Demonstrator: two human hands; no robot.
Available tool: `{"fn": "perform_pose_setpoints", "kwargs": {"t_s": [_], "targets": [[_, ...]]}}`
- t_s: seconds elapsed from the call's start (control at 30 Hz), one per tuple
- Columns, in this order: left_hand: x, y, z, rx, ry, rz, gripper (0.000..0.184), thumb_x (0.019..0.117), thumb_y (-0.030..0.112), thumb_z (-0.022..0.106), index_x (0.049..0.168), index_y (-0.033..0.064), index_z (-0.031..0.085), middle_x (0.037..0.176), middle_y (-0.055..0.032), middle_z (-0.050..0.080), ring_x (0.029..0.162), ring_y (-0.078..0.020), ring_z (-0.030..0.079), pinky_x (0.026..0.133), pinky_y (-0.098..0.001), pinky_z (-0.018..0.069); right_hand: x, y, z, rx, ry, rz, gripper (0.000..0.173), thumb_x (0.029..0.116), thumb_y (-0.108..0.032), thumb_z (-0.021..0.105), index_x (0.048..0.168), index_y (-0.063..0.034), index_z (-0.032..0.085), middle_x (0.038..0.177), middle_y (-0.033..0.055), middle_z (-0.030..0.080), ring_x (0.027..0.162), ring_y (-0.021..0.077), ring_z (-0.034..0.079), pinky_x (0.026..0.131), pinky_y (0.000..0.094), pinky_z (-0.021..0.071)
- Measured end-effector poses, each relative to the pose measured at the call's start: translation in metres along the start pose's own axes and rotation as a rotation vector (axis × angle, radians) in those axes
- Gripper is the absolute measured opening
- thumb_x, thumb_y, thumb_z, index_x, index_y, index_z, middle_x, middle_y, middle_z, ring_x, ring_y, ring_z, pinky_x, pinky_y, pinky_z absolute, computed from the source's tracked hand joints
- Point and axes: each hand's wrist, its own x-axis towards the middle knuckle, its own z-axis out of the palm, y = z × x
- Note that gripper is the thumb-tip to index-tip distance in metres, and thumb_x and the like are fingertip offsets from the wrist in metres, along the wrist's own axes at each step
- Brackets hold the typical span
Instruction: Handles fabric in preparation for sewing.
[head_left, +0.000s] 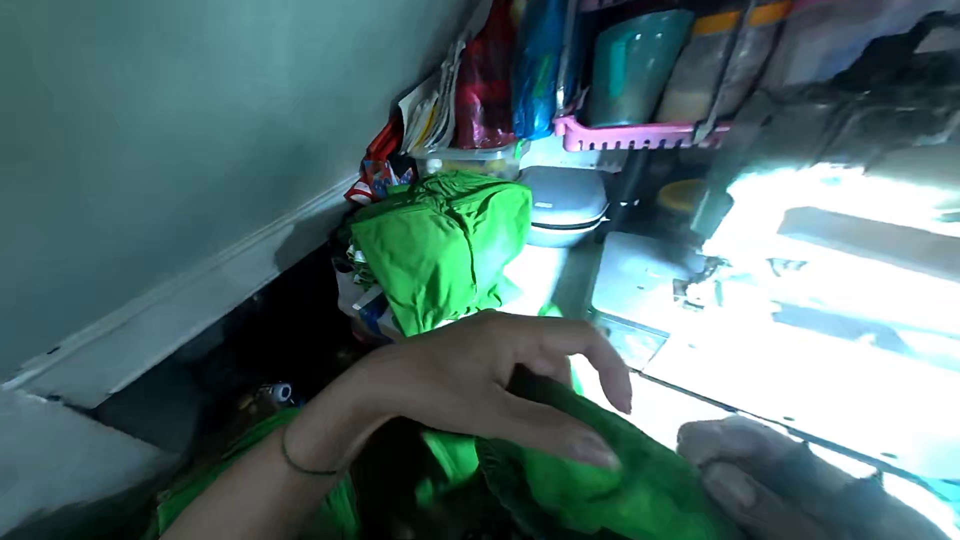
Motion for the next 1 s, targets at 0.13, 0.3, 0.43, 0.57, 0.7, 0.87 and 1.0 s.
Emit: {"fn": "perform_pose_setpoints", "kwargs": {"t_s": [0.13,0.3,0.43,0.57,0.7,0.87,1.0], "targets": [[0.003,-0.027,0.0,0.178,0.003,-0.11,0.026,0.0958,0.014,0.071,0.121,0.0079,0.066,0.106,-0.0001,0.072,0.098,-0.0044,0.069,0.086,-0.0239,0.0595,0.003,0.0,-0.012,-0.277,0.141,0.054,0.022,0.1033,-0.019,0.06,0.122,-0.0108,0.066,0.092,-0.0105,0.068,0.071,-0.0032,0.059,0.06,0.017,0.0507],[0.029,-0.072,0.009,0.579,0.297,-0.126,0.014,0.0999,0.021,0.064,0.101,0.0131,0.076,0.091,0.0029,0.067,0.089,-0.0071,0.063,0.08,-0.0271,0.0533,0.011,0.042,-0.012,-0.676,0.323,-0.01,0.03,0.1017,-0.034,0.061,0.114,-0.0104,0.075,0.085,-0.0033,0.07,0.069,-0.0019,0.06,0.062,0.0185,0.0517],[0.065,-0.098,0.024,0.289,0.467,-0.264,0.018,0.1076,0.014,0.05,0.109,0.0094,0.068,0.092,-0.0028,0.066,0.077,-0.0096,0.063,0.069,-0.0294,0.0544,0.018,0.061,-0.014,-0.564,0.443,0.136,0.025,0.1036,-0.03,0.055,0.1,-0.0119,0.072,0.077,-0.0102,0.062,0.067,-0.0082,0.054,0.061,0.0128,0.0467],[0.118,-0.115,0.022,0.421,0.41,-0.205,0.017,0.0985,0.0,0.059,0.113,-0.0018,0.068,0.102,-0.0161,0.071,0.093,-0.0242,0.069,0.085,-0.0418,0.0564,0.031,0.102,-0.039,-0.355,0.49,0.394,0.03,0.1033,-0.03,0.055,0.109,-0.0021,0.065,0.075,-0.0046,0.061,0.064,-0.0042,0.056,0.06,0.0152,0.0478],[0.178,-0.154,0.025,0.569,0.293,-0.173,0.02,0.095,0.005,0.066,0.114,-0.0013,0.069,0.109,-0.017,0.07,0.104,-0.0277,0.067,0.094,-0.045,0.054,0.026,0.112,-0.069,-0.065,0.659,0.474,0.02,0.107,-0.023,0.051,0.113,-0.0057,0.059,0.064,-0.0037,0.054,0.047,0.0013,0.047,0.045,0.0167,0.0424],[0.242,-0.197,0.027,0.47,0.35,-0.207,0.024,0.0978,0.019,0.065,0.112,0.0009,0.071,0.105,-0.0155,0.072,0.097,-0.0252,0.069,0.089,-0.0452,0.0553,0.033,0.091,-0.088,0.305,0.837,0.438,0.034,0.1104,-0.018,0.039,0.081,-0.0111,0.053,0.049,-0.0063,0.043,0.036,-0.001,0.036,0.037,0.0135,0.0349],[0.257,-0.2,0.022,0.565,0.318,-0.27,0.024,0.0929,0.028,0.072,0.104,0.0065,0.072,0.098,-0.0098,0.072,0.093,-0.0232,0.069,0.083,-0.0462,0.0566,0.039,0.097,-0.082,0.367,0.811,0.39,0.02,0.1097,-0.015,0.041,0.096,-0.0076,0.052,0.051,-0.0019,0.045,0.036,0.0021,0.038,0.036,0.0155,0.0365]]}}
